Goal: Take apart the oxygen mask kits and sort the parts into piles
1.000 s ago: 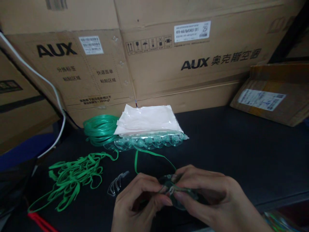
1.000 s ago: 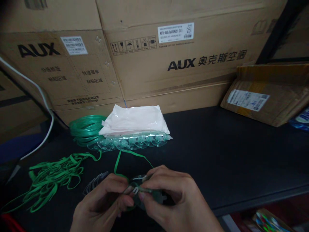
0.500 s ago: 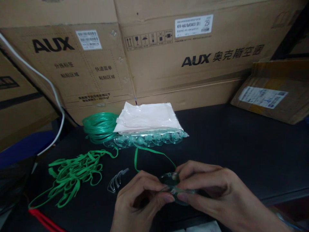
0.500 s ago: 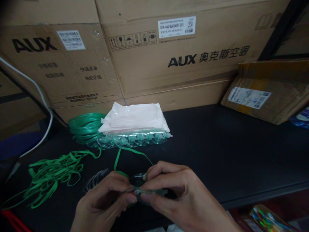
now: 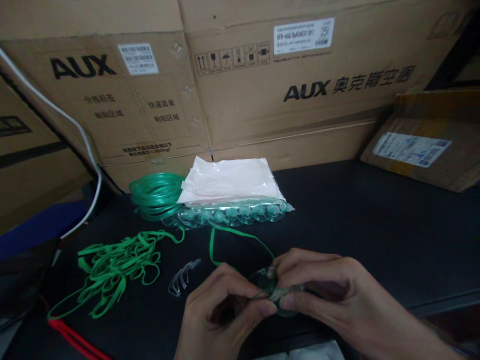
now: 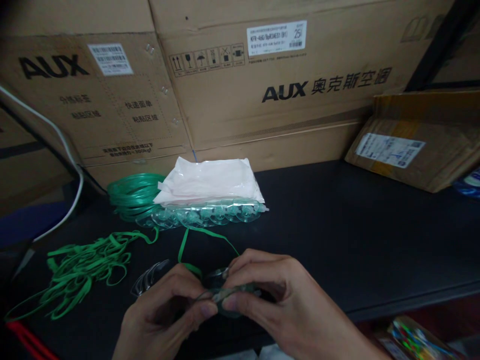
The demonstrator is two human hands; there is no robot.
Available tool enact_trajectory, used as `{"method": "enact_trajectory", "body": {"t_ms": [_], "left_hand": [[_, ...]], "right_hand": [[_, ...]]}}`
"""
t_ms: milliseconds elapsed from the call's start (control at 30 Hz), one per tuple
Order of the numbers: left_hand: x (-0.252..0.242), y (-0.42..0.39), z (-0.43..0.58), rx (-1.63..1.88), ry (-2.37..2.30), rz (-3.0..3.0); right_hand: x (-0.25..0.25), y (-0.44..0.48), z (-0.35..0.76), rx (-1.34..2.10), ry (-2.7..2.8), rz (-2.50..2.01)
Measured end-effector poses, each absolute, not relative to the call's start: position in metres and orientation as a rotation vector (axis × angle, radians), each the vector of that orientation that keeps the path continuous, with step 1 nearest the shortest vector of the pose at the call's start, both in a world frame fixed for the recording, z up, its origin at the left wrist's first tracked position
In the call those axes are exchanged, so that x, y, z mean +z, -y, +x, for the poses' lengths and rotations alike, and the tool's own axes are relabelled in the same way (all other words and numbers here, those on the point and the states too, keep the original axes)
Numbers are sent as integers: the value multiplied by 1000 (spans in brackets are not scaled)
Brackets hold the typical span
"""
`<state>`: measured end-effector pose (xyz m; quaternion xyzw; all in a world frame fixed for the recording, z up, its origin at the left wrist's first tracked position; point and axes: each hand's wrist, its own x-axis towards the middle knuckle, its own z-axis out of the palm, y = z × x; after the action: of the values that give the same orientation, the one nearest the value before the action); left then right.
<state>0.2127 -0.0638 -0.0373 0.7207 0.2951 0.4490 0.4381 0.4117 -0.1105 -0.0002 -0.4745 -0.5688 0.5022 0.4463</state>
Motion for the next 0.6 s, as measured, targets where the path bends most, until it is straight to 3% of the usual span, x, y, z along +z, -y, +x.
{"method": "enact_trajectory", "body": {"t_ms": [600], "left_hand": [[-38,66,212,1105,-766,1780]], "right_hand": [[-8,117,408,982,1543,-1166]]}}
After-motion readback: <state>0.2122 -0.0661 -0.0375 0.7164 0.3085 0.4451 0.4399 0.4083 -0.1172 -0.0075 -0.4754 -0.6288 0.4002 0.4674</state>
